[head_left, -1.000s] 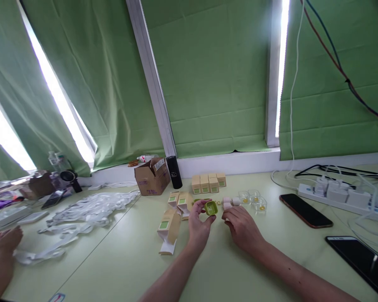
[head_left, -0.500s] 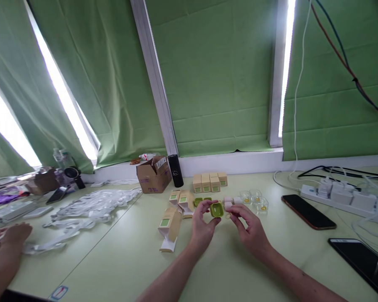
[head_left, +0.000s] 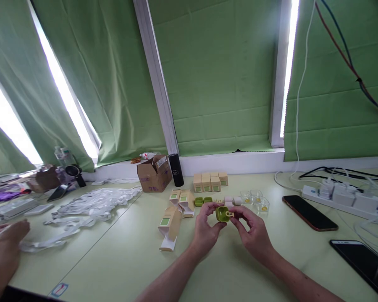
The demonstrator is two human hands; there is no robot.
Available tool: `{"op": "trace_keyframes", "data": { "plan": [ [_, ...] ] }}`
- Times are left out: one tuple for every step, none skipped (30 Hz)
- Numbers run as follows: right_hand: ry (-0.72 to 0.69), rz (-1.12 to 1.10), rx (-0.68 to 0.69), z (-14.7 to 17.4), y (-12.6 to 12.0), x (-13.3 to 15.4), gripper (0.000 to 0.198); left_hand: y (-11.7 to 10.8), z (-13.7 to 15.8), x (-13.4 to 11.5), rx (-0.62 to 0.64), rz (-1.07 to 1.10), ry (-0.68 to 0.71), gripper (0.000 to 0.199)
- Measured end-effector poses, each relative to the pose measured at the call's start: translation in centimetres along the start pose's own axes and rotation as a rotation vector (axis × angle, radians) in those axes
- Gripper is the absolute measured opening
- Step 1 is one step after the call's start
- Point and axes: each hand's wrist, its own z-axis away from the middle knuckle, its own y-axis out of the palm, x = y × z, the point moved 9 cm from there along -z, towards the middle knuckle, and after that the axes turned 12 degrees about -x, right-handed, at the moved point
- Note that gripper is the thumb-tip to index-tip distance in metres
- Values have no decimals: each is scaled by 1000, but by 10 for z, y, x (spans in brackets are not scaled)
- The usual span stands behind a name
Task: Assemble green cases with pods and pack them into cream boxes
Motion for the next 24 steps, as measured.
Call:
{"op": "trace_keyframes", "data": {
  "plan": [
    [-15,4,0,0,0,3,15,1,1,-2,9,0,10,48],
    [-32,12,-4,-1,-1,6,13,2,1,-3,15,0,20,47],
    [-50,24,-12,-1,-2,9,12,3,2,-4,21,0,28,46],
    [-69,41,-20,-2,-3,11,11,3,2,-5,27,1,36,46],
    [-92,59,-28,-2,-4,13,11,4,3,-6,35,3,43,45],
    [-120,77,-33,-2,-4,15,11,5,3,-7,41,7,50,45],
    [-151,94,-37,-2,-4,17,12,5,4,-8,46,11,56,45],
    [-186,111,-41,-2,-5,19,13,6,4,-9,50,16,63,45],
    [-221,126,-43,-1,-5,21,15,6,4,-9,52,19,68,45],
    [-258,140,-42,0,-5,23,17,6,5,-10,53,20,73,45],
    [-293,154,-36,1,-4,24,20,6,5,-10,55,19,78,46],
    [-328,168,-25,2,-3,26,23,6,5,-11,58,17,85,46],
    [-362,182,-13,3,-2,28,26,7,5,-12,61,16,93,47],
    [-393,198,-4,4,-1,29,29,7,6,-13,64,15,101,47],
    [-419,217,2,5,-1,31,31,7,6,-14,66,14,109,47],
    [-440,239,2,6,-1,31,31,7,6,-14,68,12,116,46],
    [-456,261,1,6,-1,32,31,7,6,-14,68,10,120,46],
    [-470,284,-2,6,-1,33,30,7,6,-14,68,8,123,47],
    [-483,306,-2,6,-1,33,28,6,6,-13,68,5,126,47],
    [-496,325,-1,7,-1,33,26,6,7,-13,70,3,129,47],
    [-506,339,0,7,-1,33,25,6,7,-13,71,2,132,48],
    [-513,352,-2,7,0,34,24,6,7,-13,70,2,135,48],
    [-518,365,-7,7,-1,34,24,6,8,-13,70,0,140,49],
    [-522,378,-12,7,-1,34,24,6,8,-13,70,-3,145,48]
  ]
}}
